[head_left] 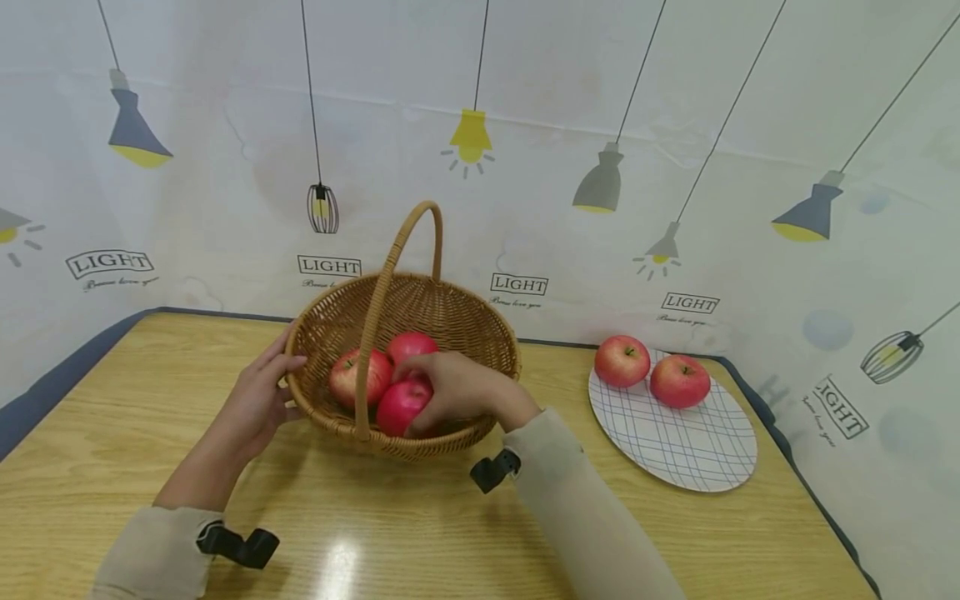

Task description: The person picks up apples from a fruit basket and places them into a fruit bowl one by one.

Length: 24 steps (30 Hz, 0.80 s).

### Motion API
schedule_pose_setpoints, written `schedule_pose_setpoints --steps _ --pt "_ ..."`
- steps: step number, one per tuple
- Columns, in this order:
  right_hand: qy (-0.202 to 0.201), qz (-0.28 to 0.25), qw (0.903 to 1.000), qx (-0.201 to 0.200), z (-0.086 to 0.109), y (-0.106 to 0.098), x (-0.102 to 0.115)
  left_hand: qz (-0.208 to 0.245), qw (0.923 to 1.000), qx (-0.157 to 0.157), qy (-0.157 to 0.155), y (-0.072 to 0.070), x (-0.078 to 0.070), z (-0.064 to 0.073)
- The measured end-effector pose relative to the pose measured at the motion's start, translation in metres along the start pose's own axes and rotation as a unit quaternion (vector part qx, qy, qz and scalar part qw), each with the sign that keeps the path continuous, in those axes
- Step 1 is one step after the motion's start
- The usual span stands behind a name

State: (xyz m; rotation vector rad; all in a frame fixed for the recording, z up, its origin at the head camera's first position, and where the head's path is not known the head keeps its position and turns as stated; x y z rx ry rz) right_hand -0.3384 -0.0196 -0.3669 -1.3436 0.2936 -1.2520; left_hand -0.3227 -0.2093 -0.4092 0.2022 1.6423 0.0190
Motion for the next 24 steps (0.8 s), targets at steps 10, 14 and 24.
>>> schedule_pose_setpoints --steps 10,14,24 --pt "-0.031 -0.012 0.9989 -0.034 0.004 -0.006 0.007 -0.006 1.0 0.0 -0.001 -0.001 0.001 0.0" --pt "-0.035 -0.023 0.9979 -0.05 0.006 -0.01 0.008 -0.005 1.0 0.001 -0.002 -0.001 0.001 0.001" --pt "-0.023 -0.073 0.9921 -0.099 0.011 -0.02 0.004 0.0 1.0 0.004 0.006 0.002 -0.003 0.002"
Point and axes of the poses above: each hand's wrist, its own z-axis away from the middle knuckle, its own y-axis out of the palm, x = y × z, the point moved 10 cm from there along -z, towards the middle knuckle, and after that the axes turned 11 degrees about y, right-handed, at the moved point
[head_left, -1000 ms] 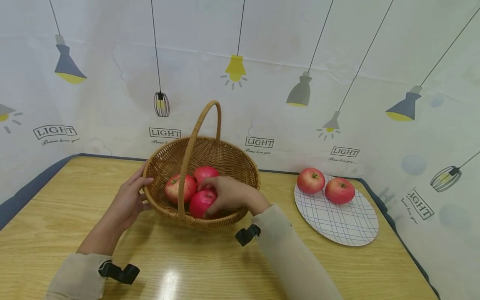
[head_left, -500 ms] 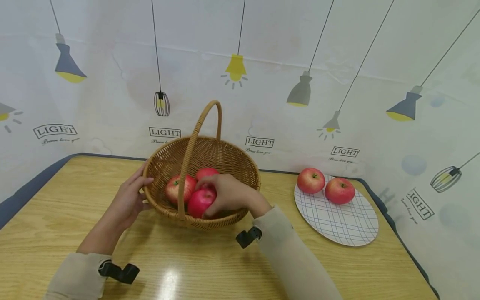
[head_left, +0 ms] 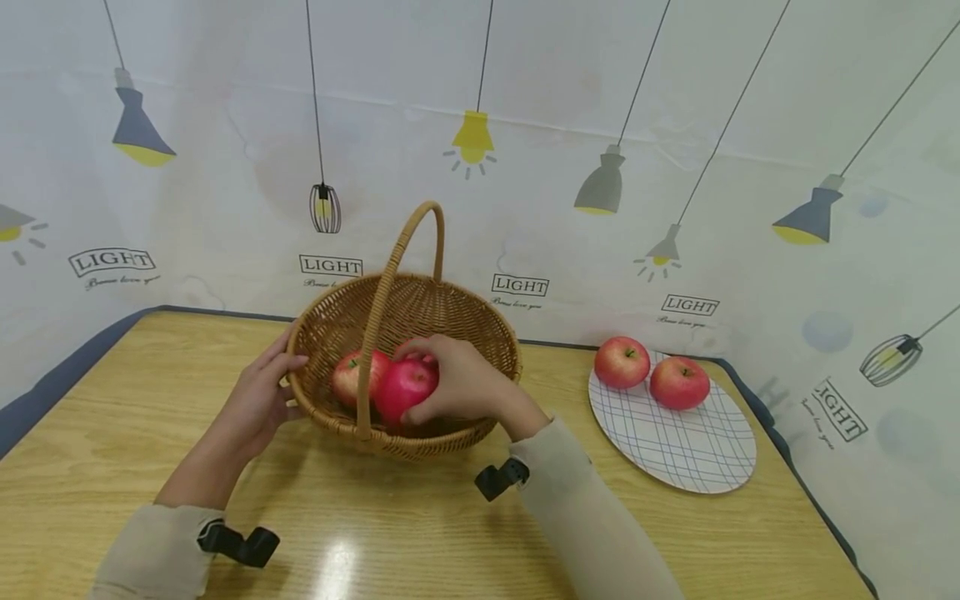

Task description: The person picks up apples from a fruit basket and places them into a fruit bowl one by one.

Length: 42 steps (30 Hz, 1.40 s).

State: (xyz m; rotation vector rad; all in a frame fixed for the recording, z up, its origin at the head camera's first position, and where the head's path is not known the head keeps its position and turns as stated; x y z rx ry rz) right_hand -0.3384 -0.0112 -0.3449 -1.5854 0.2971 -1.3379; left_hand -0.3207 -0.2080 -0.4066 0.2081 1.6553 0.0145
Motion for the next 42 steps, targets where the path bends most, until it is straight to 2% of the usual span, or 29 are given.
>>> schedule_pose_setpoints --steps 8,13,20,28,33,42 --pt "-0.005 -0.044 0.9974 -0.057 0.011 -0.019 -0.006 0.002 1.0 0.0 -0.005 0.001 0.003 -0.001" --pt "0.007 -0.07 0.9927 -0.098 0.02 -0.03 -0.015 0.0 0.9999 -0.005 -0.011 0.0 0.005 0.0" --pt "0.007 -0.159 0.9773 -0.14 0.042 -0.049 -0.03 -0.012 0.9999 0.002 -0.004 0.0 0.003 0.001" --pt "-0.001 -0.22 0.9583 -0.182 0.076 -0.075 -0.043 -0.014 0.9999 0.003 -0.003 0.0 0.001 0.001" --pt "0.004 -0.218 0.9537 -0.207 0.1 -0.091 -0.058 -0.011 0.9999 0.006 -0.004 0.001 0.001 0.001" --pt "0.09 -0.175 0.9466 -0.256 0.12 -0.11 -0.114 -0.008 0.9998 -0.002 -0.016 -0.002 0.004 -0.001"
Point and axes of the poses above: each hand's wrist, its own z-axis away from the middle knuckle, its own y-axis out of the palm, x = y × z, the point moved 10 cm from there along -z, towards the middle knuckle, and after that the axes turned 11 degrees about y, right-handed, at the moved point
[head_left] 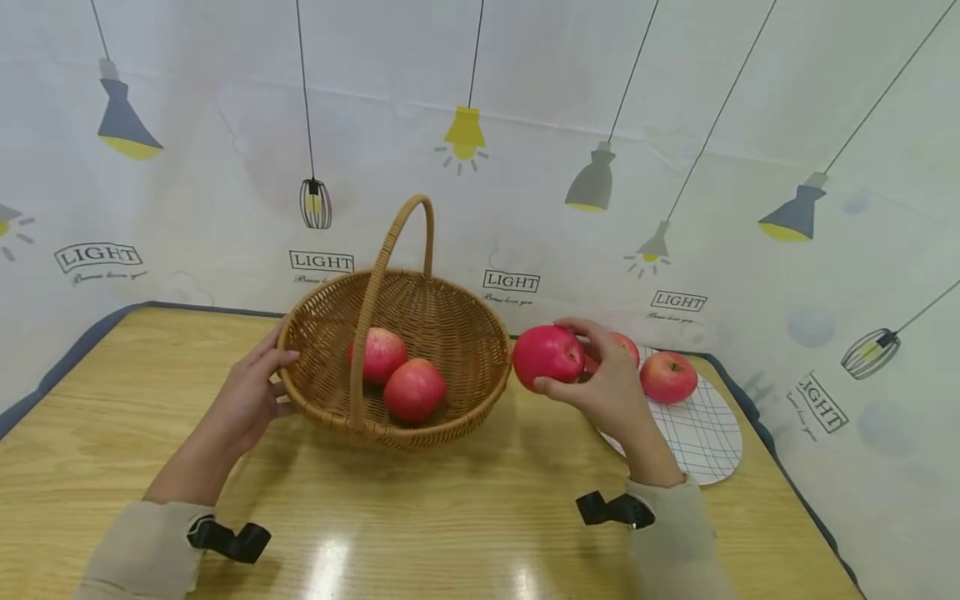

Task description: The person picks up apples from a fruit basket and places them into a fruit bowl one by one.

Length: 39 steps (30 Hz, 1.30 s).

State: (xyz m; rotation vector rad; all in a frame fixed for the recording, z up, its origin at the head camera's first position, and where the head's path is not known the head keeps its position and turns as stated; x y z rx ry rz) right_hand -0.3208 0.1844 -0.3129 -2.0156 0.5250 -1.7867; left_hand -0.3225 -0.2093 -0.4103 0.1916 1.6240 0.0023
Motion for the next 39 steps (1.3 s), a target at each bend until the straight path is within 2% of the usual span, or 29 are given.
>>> schedule_pose_setpoints --steps 9,15,19,22,26,39 --pt "0.102 0.052 0.9929 -0.032 0.003 -0.038 -0.049 0.003 0.9999 0.004 0.01 -0.001 -0.001 0.0" --pt "0.117 0.112 0.983 -0.087 0.002 -0.065 -0.07 0.004 0.9999 0.007 0.011 0.0 -0.001 -0.002" --pt "0.116 0.155 0.9738 -0.119 0.0 -0.075 -0.082 0.006 0.9999 0.009 0.011 -0.001 0.0 -0.003" --pt "0.124 0.165 0.9702 -0.127 -0.002 -0.078 -0.094 0.009 0.9999 0.008 0.01 -0.001 0.001 -0.003" --pt "0.137 0.163 0.9699 -0.117 -0.004 -0.076 -0.105 0.013 0.9998 0.009 0.012 0.0 0.001 -0.002" --pt "0.16 0.184 0.966 -0.086 -0.009 -0.065 -0.123 0.008 0.9999 0.008 0.009 -0.001 0.001 -0.004"
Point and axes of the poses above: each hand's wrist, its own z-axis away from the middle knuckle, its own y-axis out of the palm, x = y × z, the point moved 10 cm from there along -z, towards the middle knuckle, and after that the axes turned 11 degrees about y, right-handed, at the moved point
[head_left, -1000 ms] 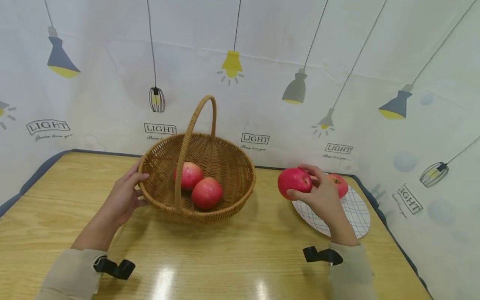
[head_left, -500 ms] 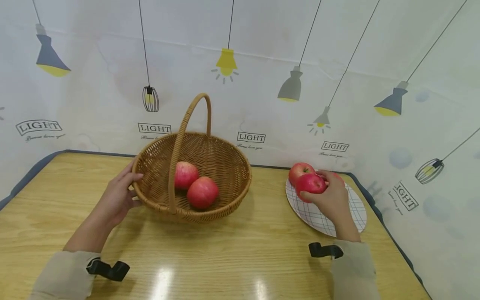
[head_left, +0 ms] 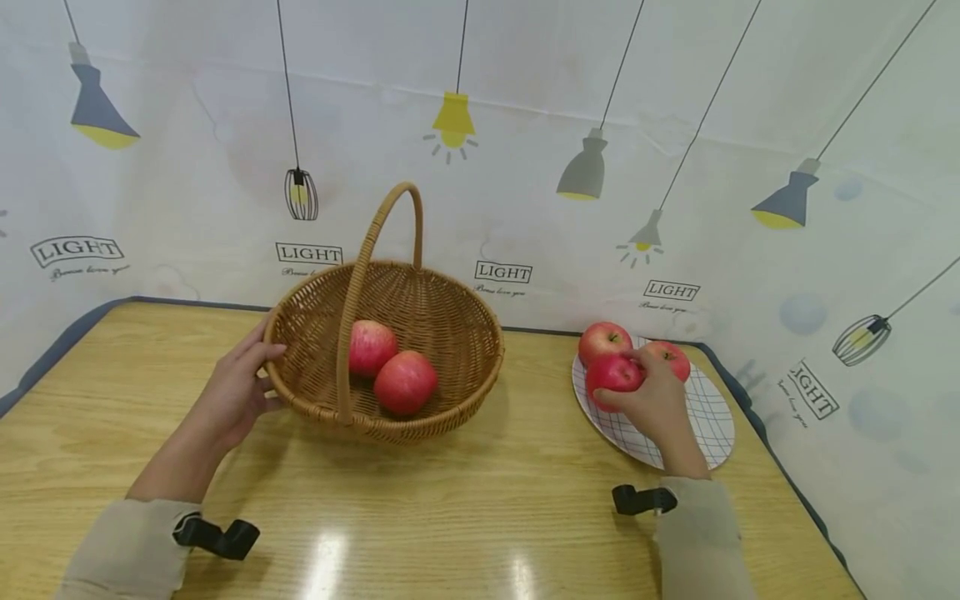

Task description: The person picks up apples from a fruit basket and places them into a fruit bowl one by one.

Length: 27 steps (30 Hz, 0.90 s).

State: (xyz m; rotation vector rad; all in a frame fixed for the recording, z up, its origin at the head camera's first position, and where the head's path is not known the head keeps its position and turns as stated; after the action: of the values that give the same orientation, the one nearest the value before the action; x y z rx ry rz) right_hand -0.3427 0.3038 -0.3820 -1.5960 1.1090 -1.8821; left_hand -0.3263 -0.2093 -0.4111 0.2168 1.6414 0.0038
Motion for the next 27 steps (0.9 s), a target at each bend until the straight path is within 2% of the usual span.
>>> schedule_pose_setpoints --steps 7,17,27 --pt "-0.003 0.015 0.9999 0.005 -0.002 0.006 -0.004 -0.004 1.0 0.001 -0.002 0.001 -0.001 0.001" --pt "0.007 0.026 0.999 0.037 -0.002 0.011 -0.005 -0.008 1.0 0.002 -0.003 0.002 -0.002 0.0" --pt "-0.001 0.042 0.9976 0.055 0.0 0.015 -0.002 -0.004 1.0 0.001 -0.001 0.002 -0.001 0.001"
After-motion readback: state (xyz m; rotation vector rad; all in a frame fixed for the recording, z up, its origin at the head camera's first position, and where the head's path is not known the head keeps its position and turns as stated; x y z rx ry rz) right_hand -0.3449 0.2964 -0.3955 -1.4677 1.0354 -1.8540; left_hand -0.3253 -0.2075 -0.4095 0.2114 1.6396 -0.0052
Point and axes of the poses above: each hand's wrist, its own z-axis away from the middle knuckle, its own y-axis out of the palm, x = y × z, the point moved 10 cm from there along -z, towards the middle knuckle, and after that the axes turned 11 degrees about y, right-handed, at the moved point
